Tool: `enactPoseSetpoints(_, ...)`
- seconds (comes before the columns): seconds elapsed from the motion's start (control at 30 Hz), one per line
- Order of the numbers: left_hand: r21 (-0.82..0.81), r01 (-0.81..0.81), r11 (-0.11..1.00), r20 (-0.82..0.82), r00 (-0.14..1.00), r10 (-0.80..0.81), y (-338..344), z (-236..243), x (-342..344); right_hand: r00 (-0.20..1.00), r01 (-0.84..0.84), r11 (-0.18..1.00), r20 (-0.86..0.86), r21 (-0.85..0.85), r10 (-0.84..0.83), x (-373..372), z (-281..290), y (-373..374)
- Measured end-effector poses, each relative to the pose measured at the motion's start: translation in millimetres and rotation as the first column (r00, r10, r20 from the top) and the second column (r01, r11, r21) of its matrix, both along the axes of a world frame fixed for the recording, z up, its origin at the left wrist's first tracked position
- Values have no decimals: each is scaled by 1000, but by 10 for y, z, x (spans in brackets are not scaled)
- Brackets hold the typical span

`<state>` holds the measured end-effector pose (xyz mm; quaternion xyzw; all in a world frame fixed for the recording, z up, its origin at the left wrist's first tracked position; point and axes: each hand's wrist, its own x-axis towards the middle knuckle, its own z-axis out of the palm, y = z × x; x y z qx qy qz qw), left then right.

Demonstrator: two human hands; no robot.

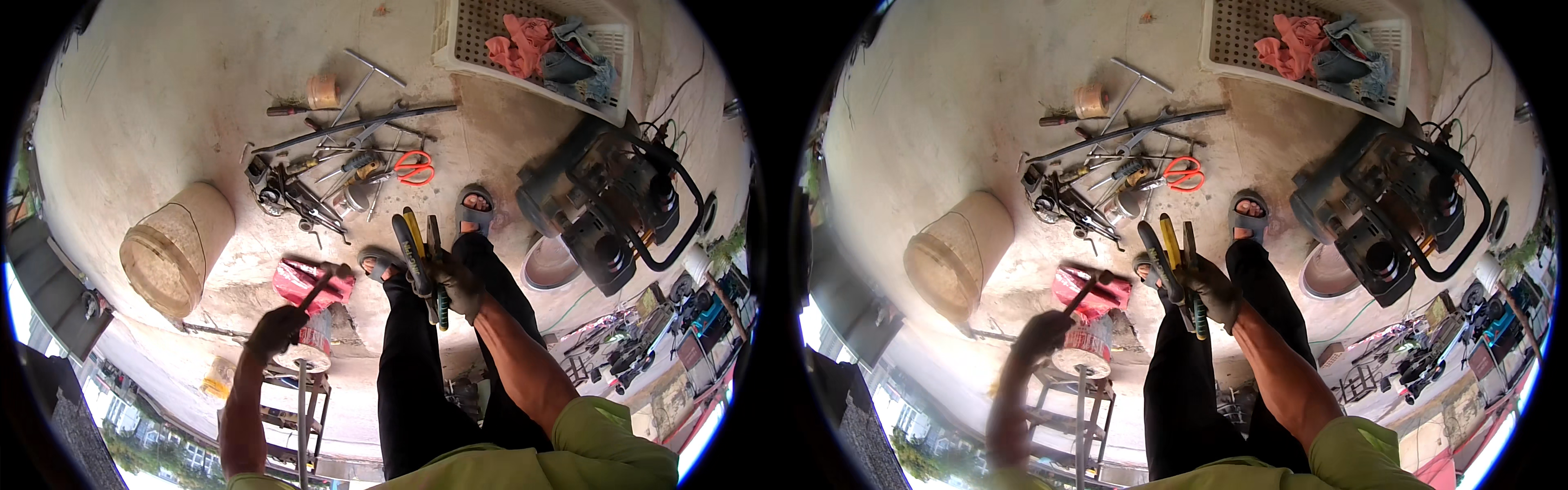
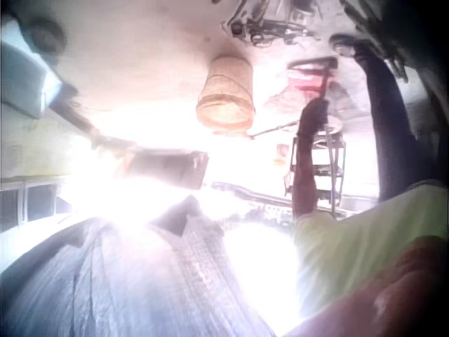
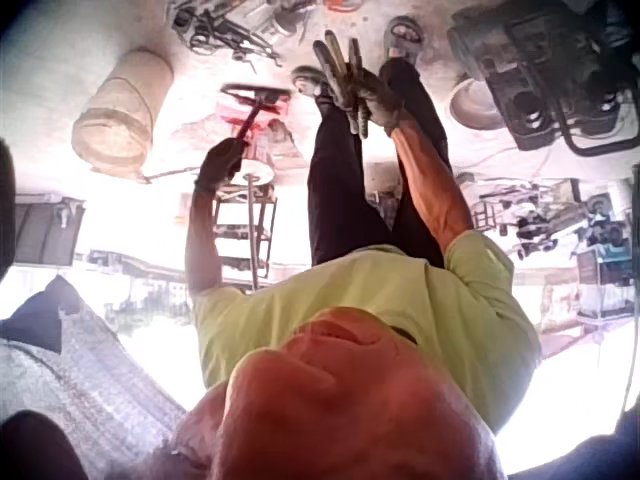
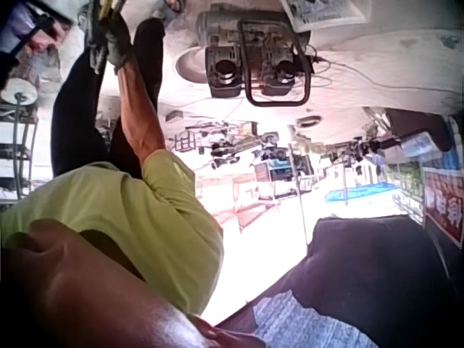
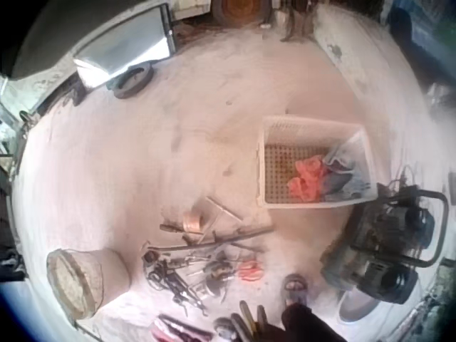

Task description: The person disassembles an orange LED light fixture using pliers and a screwdriver, removes the cover, and manipulates internal components. The person then reassembles the fixture and secures the cover.

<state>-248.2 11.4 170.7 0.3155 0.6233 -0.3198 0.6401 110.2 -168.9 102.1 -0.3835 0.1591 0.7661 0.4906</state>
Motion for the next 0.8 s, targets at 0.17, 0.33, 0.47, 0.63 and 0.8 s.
enactPoseSetpoints(0.17,-212,-303,929,157,928,338,-753,1944,114,973,136,989,-194,62,-122,124,572,-683)
enactPoseSetpoints(0.33,140,-132,981,547,836,34,-626,2183,762,990,130,991,54,-34,-128,479,1769,-1042)
enactPoseSetpoints(0.47,409,239,881,214,913,-347,-577,1788,907,905,186,968,412,-166,-103,650,2358,-1898)
enactPoseSetpoints(0.63,198,668,717,-134,744,-655,-834,1611,-426,812,257,713,545,-653,207,77,2818,-3937)
enactPoseSetpoints(0.8,175,761,625,-124,646,-753,-873,1575,253,830,169,301,301,-938,469,-1255,3156,-5844)
